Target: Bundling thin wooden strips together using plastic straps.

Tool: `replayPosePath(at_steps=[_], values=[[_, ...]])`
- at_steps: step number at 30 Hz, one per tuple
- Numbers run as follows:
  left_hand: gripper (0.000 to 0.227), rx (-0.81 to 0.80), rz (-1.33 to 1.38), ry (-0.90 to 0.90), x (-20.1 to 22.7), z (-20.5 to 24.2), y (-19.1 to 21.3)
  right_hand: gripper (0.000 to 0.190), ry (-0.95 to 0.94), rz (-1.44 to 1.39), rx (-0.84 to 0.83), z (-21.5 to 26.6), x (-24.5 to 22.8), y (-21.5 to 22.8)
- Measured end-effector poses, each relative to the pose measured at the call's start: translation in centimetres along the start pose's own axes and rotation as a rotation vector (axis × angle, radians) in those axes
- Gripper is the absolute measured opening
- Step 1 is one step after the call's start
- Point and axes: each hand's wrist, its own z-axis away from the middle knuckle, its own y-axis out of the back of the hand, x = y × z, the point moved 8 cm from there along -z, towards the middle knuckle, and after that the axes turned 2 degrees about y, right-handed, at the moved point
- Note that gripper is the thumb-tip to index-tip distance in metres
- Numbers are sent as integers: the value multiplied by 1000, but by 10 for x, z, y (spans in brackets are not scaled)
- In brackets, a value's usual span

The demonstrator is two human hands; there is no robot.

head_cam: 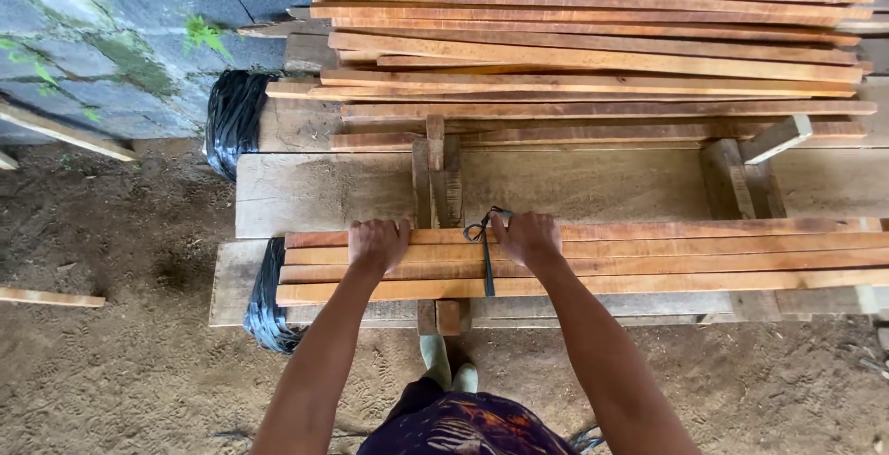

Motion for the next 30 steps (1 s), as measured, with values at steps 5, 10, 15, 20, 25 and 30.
replayPosePath(at_steps=[5,10,15,20,25,30], values=[[73,9,2,-15,1,4,2,89,-7,-25,40,2,3,-1],[73,108,56,-52,-5,-6,-23,76,-18,-104,152,-11,15,-27],[24,981,40,-316,1,18,-13,37,137,54,738,10,5,-25],[50,629,84,-242,-2,48,-24,59,147,-1,678,46,-3,-45],[62,415,132,-225,-4,80,-38,71,123,-49,570,63,-8,-58],[64,472,89,-230,-7,69,-59,72,130,-35,591,66,-8,-56]])
